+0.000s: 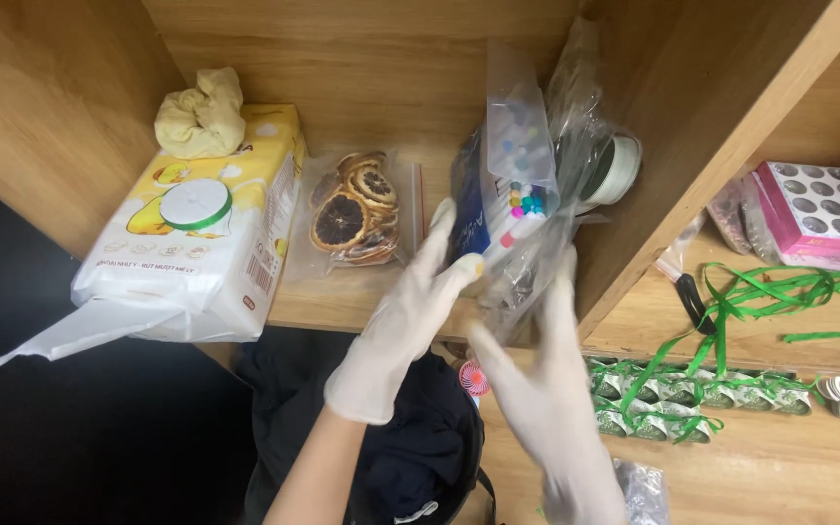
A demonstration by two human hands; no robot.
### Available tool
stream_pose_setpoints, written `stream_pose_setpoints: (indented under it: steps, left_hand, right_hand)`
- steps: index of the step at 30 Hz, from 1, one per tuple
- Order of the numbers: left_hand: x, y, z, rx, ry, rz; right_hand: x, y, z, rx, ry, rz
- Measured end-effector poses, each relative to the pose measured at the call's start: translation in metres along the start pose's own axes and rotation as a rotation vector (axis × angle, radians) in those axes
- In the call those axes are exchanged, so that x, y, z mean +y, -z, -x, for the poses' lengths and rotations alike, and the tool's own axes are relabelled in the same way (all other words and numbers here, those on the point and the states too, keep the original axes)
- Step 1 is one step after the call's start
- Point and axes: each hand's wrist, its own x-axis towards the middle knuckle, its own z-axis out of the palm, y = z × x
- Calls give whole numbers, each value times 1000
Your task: Sorting and organizing small supply bags and items on a workspace and shelf.
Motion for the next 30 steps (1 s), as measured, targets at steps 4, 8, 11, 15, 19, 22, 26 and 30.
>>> stream_pose_setpoints:
  steps: [4, 8, 11, 15, 19, 22, 26, 30]
  left_hand:
    - [14, 19, 30, 195, -130, -299]
    - [18, 51, 39, 480, -199, -446]
    - [7, 75, 26, 601, -140, -710]
    - [0, 82, -6, 524, 184, -837]
    - [-2, 71, -27, 324, 280, -889]
    - [-1, 52, -33, 286, 256, -1038]
    - [-23, 39, -43, 352, -113, -1448]
    - [-35, 40, -45, 189, -3, -1061]
  right_hand:
    - [138, 63, 98, 11, 412, -234]
    - [317, 113, 210, 383, -42, 12]
    - [457, 206, 248, 601, -358, 184]
    - [529, 283, 286, 379, -652, 710]
    - [532, 290, 287, 317, -792, 695]
    - [533, 287, 291, 282, -895, 677]
    - [533, 290, 296, 258, -1003, 665]
    - [531, 296, 298, 206, -1154, 639]
